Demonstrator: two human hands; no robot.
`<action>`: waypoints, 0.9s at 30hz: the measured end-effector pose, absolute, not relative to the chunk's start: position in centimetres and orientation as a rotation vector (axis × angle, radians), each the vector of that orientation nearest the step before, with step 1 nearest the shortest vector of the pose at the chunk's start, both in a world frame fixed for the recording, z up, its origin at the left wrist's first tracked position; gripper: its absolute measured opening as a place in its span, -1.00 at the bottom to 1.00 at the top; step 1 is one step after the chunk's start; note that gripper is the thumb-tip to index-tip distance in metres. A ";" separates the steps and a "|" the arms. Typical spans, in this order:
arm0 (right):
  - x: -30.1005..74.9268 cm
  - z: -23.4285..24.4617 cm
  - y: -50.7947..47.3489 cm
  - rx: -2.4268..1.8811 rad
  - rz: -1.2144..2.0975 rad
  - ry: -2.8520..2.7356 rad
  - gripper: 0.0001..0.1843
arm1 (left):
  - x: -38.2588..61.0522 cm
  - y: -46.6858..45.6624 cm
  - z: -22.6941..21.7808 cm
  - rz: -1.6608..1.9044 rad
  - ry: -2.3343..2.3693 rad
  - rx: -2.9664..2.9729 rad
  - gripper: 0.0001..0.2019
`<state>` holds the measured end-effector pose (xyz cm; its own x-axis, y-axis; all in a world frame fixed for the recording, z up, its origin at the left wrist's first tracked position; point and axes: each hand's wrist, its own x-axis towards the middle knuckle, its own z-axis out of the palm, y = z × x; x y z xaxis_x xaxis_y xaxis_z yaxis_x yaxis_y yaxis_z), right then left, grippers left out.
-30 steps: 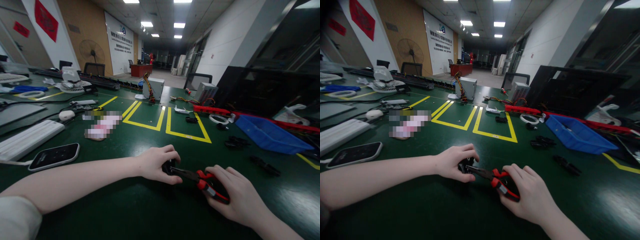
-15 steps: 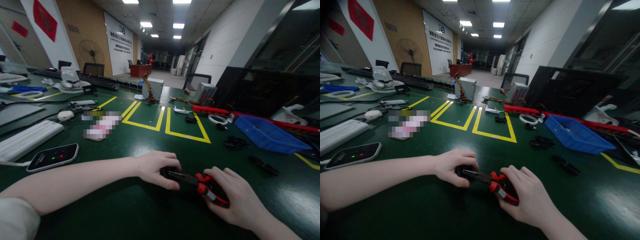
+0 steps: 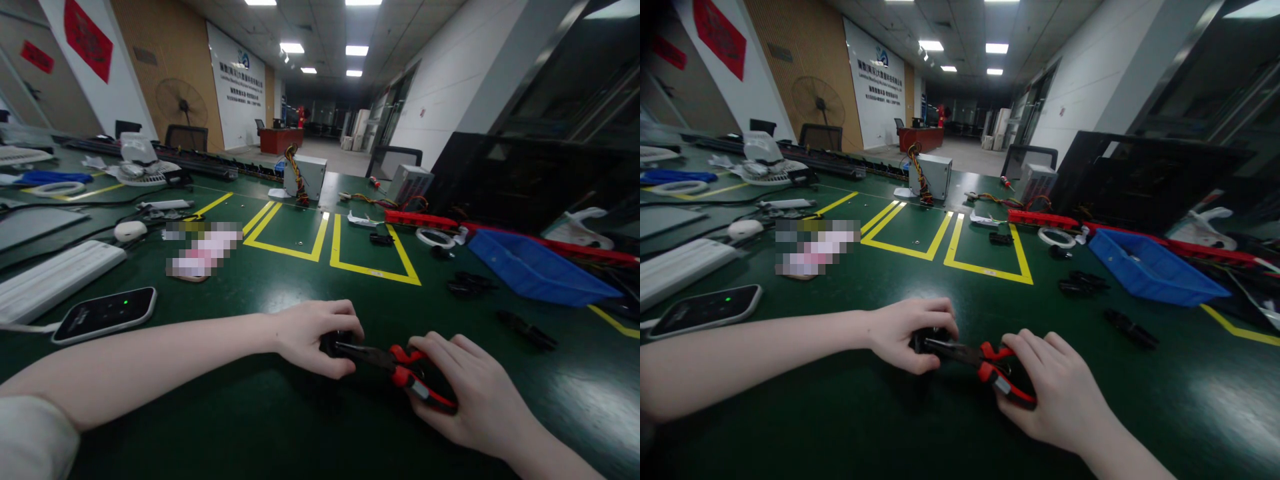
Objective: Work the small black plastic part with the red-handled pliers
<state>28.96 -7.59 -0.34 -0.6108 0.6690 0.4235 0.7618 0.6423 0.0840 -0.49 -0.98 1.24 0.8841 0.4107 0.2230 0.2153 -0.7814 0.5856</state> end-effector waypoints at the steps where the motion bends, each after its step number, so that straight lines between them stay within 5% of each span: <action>1: 28.9 -0.3 -7.6 -1.131 -0.369 -2.512 -0.47 | -0.5 -1.0 1.2 0.469 0.445 2.495 -0.64; 27: 27.9 0.3 -8.0 -1.207 -0.320 -2.497 -0.55 | -0.6 -1.2 1.3 0.576 0.429 2.488 -0.84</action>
